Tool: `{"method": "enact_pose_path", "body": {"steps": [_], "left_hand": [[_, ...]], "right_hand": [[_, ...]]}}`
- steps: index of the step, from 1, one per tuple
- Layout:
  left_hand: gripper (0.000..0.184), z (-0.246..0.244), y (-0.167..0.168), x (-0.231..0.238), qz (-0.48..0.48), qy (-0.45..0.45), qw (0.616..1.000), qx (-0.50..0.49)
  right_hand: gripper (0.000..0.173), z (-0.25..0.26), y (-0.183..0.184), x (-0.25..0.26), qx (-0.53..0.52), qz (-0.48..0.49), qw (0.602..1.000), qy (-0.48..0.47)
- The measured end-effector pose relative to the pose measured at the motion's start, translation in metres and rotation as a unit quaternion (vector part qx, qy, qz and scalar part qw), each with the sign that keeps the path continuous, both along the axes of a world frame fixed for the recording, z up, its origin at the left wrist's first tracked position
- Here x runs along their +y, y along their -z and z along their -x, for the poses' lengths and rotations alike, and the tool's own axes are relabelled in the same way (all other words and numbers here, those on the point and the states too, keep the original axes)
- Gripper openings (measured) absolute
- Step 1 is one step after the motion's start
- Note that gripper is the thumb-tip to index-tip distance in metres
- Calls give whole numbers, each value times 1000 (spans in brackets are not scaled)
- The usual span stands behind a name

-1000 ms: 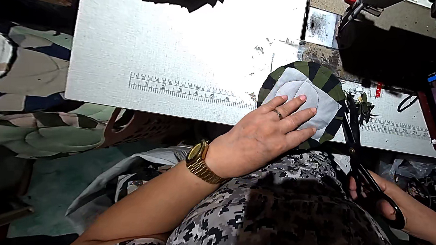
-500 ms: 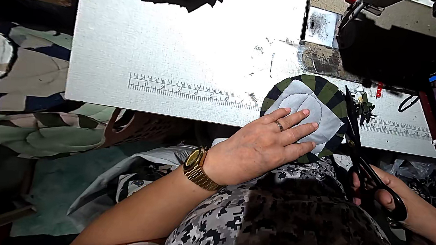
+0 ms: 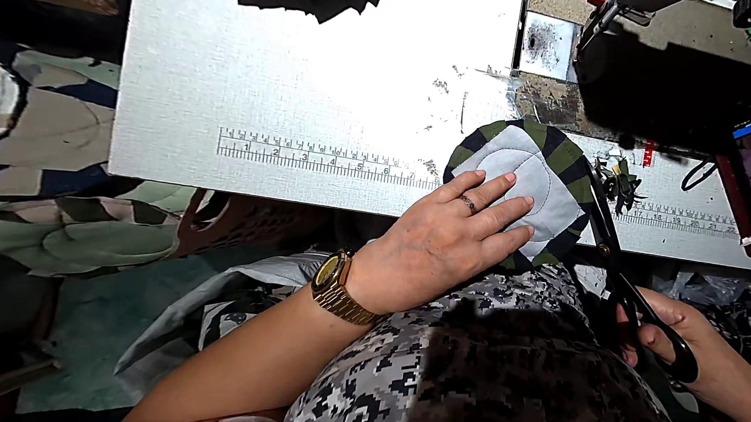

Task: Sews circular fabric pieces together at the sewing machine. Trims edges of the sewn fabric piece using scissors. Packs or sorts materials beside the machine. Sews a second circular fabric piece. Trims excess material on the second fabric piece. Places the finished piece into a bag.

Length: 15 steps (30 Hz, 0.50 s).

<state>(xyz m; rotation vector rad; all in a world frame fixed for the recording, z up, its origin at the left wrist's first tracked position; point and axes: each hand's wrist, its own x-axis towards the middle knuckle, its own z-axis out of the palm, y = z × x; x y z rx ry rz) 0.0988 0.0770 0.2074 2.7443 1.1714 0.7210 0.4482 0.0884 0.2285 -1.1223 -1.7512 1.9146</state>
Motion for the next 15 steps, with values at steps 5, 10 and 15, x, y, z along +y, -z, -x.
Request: {"method": "enact_pose_path", "body": {"steps": [5,10,15], "left_hand": [[32,2,-1,-1,11,-5,1000,-2],[34,8,-3,0,29,-12,999,-11],[32,15,-3,3,54,18,998,-38]], "right_hand": [[33,-3,0,1,-10,6,1000,5],[57,-18,-1,9,-40,12,993,-113],[61,-19,-3,12,-54,8,990,-127]]}}
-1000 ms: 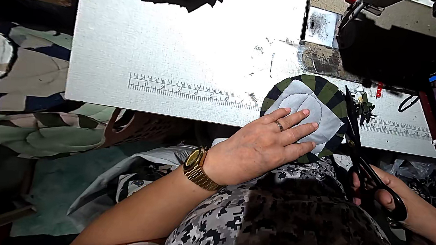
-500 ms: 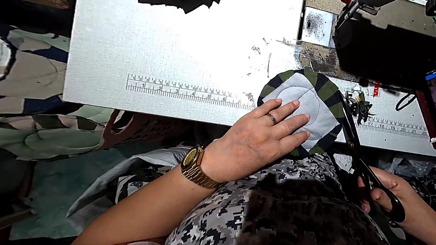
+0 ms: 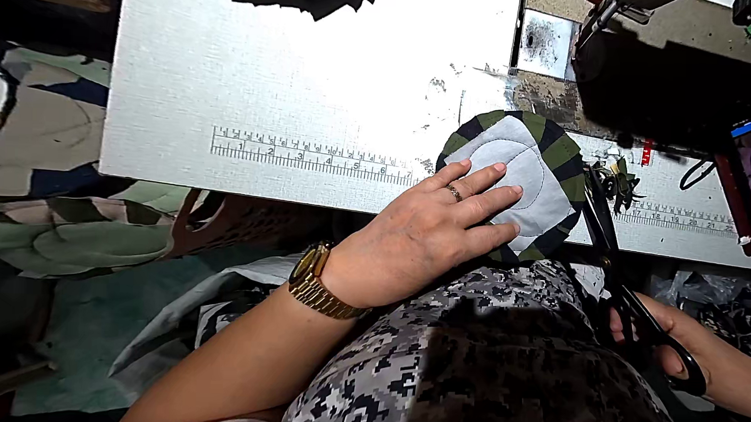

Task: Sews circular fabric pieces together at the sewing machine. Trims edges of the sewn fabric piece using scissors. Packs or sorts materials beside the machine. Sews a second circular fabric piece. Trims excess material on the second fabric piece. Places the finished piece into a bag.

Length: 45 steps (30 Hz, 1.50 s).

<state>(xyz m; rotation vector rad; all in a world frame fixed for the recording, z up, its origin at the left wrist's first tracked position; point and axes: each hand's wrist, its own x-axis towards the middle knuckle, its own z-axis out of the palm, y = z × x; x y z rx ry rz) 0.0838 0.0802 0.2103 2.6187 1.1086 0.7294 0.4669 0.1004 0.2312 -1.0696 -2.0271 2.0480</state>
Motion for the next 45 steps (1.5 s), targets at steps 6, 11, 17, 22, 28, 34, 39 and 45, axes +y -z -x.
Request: {"method": "enact_pose_path", "body": {"steps": [6,11,17,22,28,34,39,45], "left_hand": [[29,4,-2,0,9,40,999,-3],[29,4,-1,-1,13,47,999,-8],[28,5,1,-1,10,47,999,-8],[28,6,1,1,1,49,999,3],[31,6,4,0,-10,45,999,6],[34,14,-4,-9,-26,-65,997,32],[58,11,-27,-13,19,-198,974,107],[47,19,-32,23,15,-130,990,55]], "right_hand": [[58,13,2,9,17,4,1000,4],[54,16,1,10,10,11,1000,26],[43,18,1,3,21,-23,997,72],[37,22,-3,0,15,-36,995,91],[35,19,-1,-1,25,-6,994,107],[58,7,7,2,71,49,995,42],[60,0,1,2,122,60,989,55],[50,-5,-21,13,42,-110,982,150]]}}
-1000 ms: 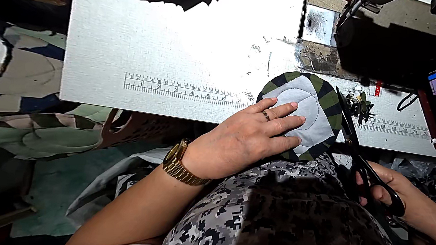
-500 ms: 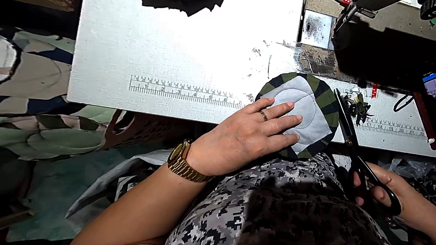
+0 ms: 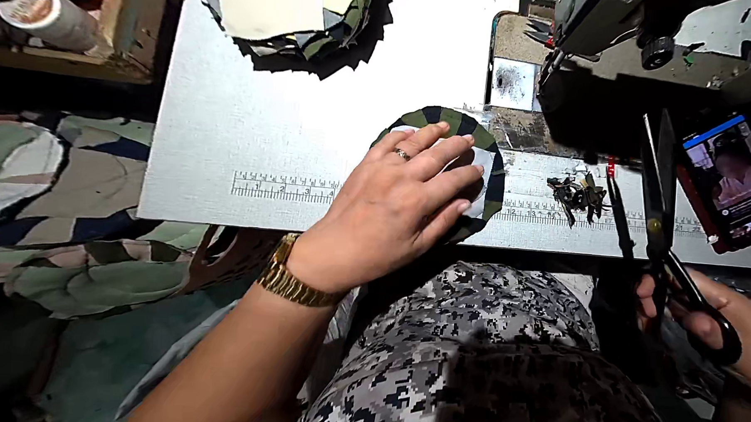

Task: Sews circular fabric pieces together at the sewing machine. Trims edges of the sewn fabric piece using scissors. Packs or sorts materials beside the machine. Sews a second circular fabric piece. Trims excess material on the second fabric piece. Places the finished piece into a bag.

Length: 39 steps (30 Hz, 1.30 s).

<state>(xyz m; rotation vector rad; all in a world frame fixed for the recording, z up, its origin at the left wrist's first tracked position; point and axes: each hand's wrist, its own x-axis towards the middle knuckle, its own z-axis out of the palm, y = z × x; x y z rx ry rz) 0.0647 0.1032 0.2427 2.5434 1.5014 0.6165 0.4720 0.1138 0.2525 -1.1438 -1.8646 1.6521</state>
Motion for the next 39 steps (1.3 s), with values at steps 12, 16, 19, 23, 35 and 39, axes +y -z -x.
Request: {"method": "enact_pose_path", "body": {"steps": [12,16,19,23,35,39], "left_hand": [[62,-3,30,20,16,-17,998,52],[64,-4,33,20,12,-24,999,46],[63,-3,35,21,6,-29,999,42],[61,-3,34,21,9,-32,999,40],[63,-1,37,21,-2,-31,999,42],[64,0,38,21,-3,-32,999,40]], "right_hand": [[13,62,-14,68,-214,-199,948,124],[25,83,-15,91,-298,-243,911,148],[33,92,-17,111,-318,-257,896,171],[31,107,-27,137,-400,-236,866,184],[40,122,-20,149,-444,-322,818,176],[50,116,-25,113,-399,-384,812,186]]}}
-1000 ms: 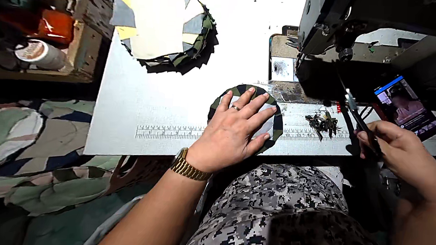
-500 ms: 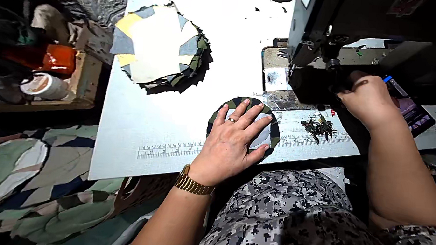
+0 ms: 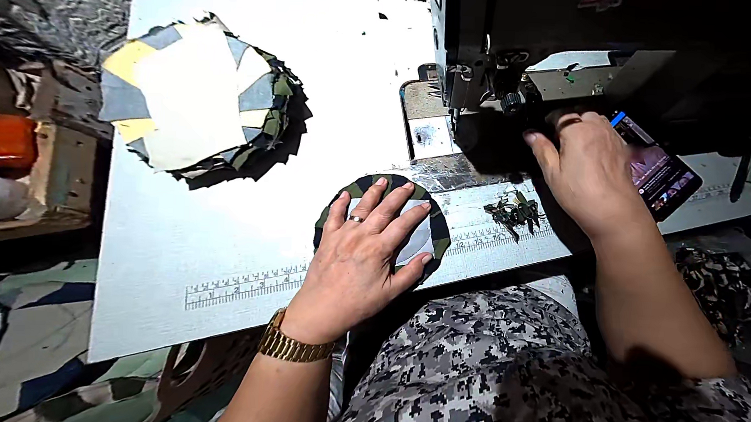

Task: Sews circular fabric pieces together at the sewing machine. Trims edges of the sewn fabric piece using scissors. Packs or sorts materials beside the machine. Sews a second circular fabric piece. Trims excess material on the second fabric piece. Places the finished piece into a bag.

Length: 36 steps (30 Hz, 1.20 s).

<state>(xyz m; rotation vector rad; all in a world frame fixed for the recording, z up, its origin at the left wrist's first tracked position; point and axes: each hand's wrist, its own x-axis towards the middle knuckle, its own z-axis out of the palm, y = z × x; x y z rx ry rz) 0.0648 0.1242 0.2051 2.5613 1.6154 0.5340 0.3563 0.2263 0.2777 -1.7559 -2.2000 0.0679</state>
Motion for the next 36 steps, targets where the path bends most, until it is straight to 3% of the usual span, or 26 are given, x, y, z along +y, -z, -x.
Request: {"method": "enact_pose_path", "body": {"steps": [5,10,16,19,23,25,28,31,36], "left_hand": [[64,-1,0,-1,2,0,1000,-2],[62,-1,-3,-2,10,-1,1000,-2],[63,-1,-2,0,-1,3,1000,2],[64,0,-1,0,-2,0,1000,3],[64,0,-1,-1,1,-3,1000,7],[64,1,0,-1,-1,-4,1000,8],[64,1,0,-1,0,-3,1000,4],[64,1,-1,-1,-2,0,1000,1],[65,0,-1,-1,-1,-5,1000,-1]], "right_hand": [[75,-24,15,-47,-1,8,1000,-24],[97,-32,40,-61,1,21,1000,-15],[102,9,44,-67,-23,30,999,-32],[89,27,46,-62,-43,23,997,-57],[38,30,59,-50,-41,-54,993,-95],[23,27,63,-46,-36,-76,991,-102],[19,18,63,-44,1,-66,991,-114],[22,-5,51,-45,123,-4,986,-115],[18,-84,28,-70,363,158,914,-88]]}}
